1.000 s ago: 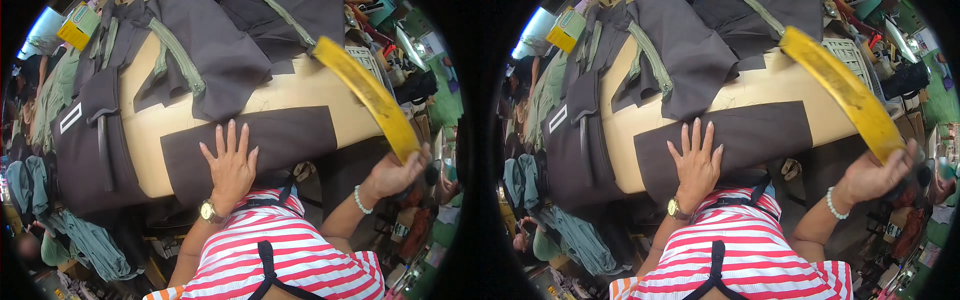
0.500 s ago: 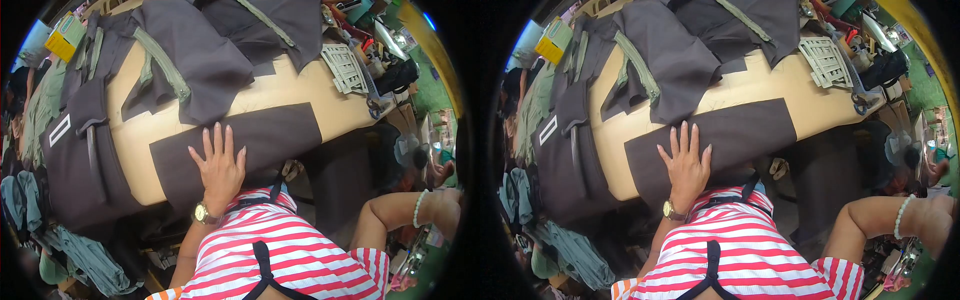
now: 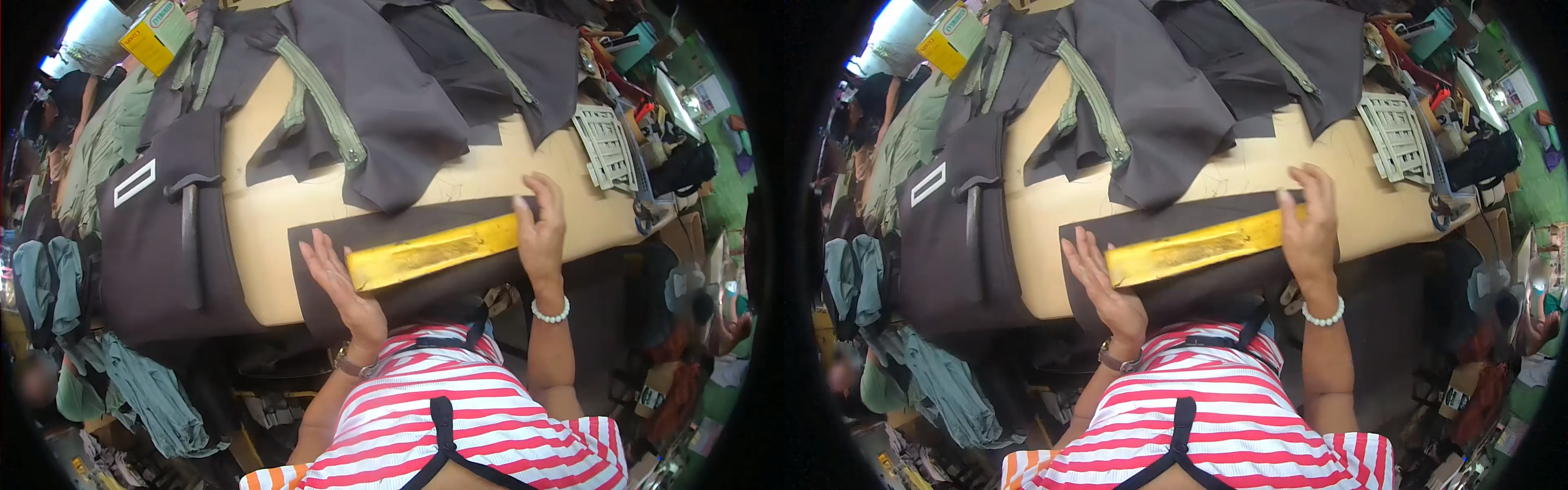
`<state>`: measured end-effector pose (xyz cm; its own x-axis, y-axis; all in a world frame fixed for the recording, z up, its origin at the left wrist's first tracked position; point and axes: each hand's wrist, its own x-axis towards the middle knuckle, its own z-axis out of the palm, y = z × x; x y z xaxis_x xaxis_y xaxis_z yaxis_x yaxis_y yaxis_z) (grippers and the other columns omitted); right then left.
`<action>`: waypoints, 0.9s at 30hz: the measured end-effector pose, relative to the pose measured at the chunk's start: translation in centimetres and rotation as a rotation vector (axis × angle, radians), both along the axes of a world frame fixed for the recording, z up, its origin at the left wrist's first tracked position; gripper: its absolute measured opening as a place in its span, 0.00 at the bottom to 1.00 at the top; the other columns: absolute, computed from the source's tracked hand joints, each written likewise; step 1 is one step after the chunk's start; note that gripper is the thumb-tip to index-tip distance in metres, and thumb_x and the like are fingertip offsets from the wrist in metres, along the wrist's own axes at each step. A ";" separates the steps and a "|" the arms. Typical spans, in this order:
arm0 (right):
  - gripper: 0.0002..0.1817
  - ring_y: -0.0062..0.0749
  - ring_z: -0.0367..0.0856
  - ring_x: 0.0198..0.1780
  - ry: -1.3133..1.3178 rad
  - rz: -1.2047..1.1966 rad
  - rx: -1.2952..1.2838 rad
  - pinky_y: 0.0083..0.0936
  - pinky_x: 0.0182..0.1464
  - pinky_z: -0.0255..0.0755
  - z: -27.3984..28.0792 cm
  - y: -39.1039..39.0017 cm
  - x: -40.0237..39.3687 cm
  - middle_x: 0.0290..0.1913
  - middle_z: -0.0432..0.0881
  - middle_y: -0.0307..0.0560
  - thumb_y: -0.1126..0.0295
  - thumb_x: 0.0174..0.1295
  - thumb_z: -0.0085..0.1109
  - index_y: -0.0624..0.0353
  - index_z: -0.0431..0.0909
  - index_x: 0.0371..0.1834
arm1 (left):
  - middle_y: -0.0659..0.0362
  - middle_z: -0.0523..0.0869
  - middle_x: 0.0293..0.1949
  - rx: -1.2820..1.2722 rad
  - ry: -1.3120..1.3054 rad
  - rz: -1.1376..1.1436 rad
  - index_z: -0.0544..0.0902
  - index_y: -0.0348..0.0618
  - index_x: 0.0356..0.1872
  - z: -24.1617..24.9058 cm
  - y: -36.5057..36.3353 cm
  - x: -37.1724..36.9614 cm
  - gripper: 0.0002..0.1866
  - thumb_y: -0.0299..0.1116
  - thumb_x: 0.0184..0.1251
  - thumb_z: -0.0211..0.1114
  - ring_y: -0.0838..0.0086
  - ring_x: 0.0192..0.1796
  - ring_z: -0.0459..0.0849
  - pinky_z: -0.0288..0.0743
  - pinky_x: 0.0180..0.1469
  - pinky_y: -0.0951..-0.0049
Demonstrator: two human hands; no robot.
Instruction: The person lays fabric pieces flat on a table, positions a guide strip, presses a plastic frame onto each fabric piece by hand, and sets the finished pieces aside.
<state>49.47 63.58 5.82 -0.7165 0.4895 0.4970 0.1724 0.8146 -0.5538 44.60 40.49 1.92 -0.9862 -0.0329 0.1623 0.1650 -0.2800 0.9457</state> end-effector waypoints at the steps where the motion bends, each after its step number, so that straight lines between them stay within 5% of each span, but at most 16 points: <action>1: 0.15 0.49 0.74 0.58 -0.017 0.084 0.023 0.37 0.62 0.65 0.7 -0.5 -1.5 0.52 0.77 0.56 0.75 0.60 0.58 0.62 0.77 0.50 | 0.49 0.49 0.76 -0.058 0.022 -0.001 0.43 0.47 0.76 0.1 0.1 0.1 0.32 0.49 0.78 0.33 0.59 0.77 0.47 0.42 0.75 0.54; 3: 0.16 0.51 0.72 0.59 -0.021 0.231 0.237 0.41 0.62 0.64 1.2 -1.5 -5.1 0.53 0.76 0.55 0.76 0.54 0.61 0.60 0.78 0.49 | 0.48 0.46 0.76 -0.021 0.017 -0.006 0.43 0.48 0.76 0.2 0.4 0.2 0.32 0.50 0.78 0.33 0.60 0.78 0.43 0.37 0.76 0.54; 7: 0.17 0.48 0.68 0.64 -0.064 0.471 0.702 0.46 0.66 0.61 0.0 -2.2 -12.0 0.62 0.72 0.50 0.69 0.59 0.58 0.55 0.78 0.53 | 0.49 0.45 0.77 0.011 0.037 -0.033 0.42 0.48 0.76 -0.1 0.5 0.1 0.32 0.51 0.78 0.34 0.62 0.79 0.39 0.33 0.76 0.55; 10: 0.19 0.49 0.64 0.68 -0.178 0.636 0.613 0.51 0.67 0.59 -2.3 -2.1 -15.4 0.66 0.68 0.49 0.64 0.65 0.53 0.54 0.76 0.58 | 0.48 0.45 0.76 -0.012 0.030 -0.050 0.42 0.48 0.76 0.1 0.3 0.2 0.33 0.50 0.77 0.37 0.61 0.79 0.40 0.34 0.76 0.55; 19: 0.22 0.54 0.61 0.69 -0.264 0.578 0.430 0.57 0.66 0.59 -5.0 -3.4 -19.2 0.69 0.65 0.55 0.61 0.70 0.48 0.54 0.68 0.66 | 0.45 0.47 0.76 -0.115 0.021 -0.066 0.43 0.42 0.75 0.3 0.2 0.2 0.35 0.47 0.75 0.41 0.58 0.78 0.42 0.35 0.75 0.52; 27: 0.23 0.64 0.59 0.70 -0.262 0.440 0.260 0.63 0.68 0.53 -5.1 -8.1 -22.3 0.69 0.62 0.65 0.73 0.63 0.46 0.64 0.68 0.63 | 0.44 0.49 0.75 -0.123 0.024 -0.035 0.46 0.42 0.75 0.1 0.7 0.1 0.35 0.49 0.74 0.41 0.58 0.78 0.44 0.35 0.75 0.51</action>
<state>27.12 55.53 0.69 -0.9407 0.0030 0.3393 -0.1089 0.9444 -0.3103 44.67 41.15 2.04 -0.9822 0.0232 0.1866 0.1802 -0.1678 0.9692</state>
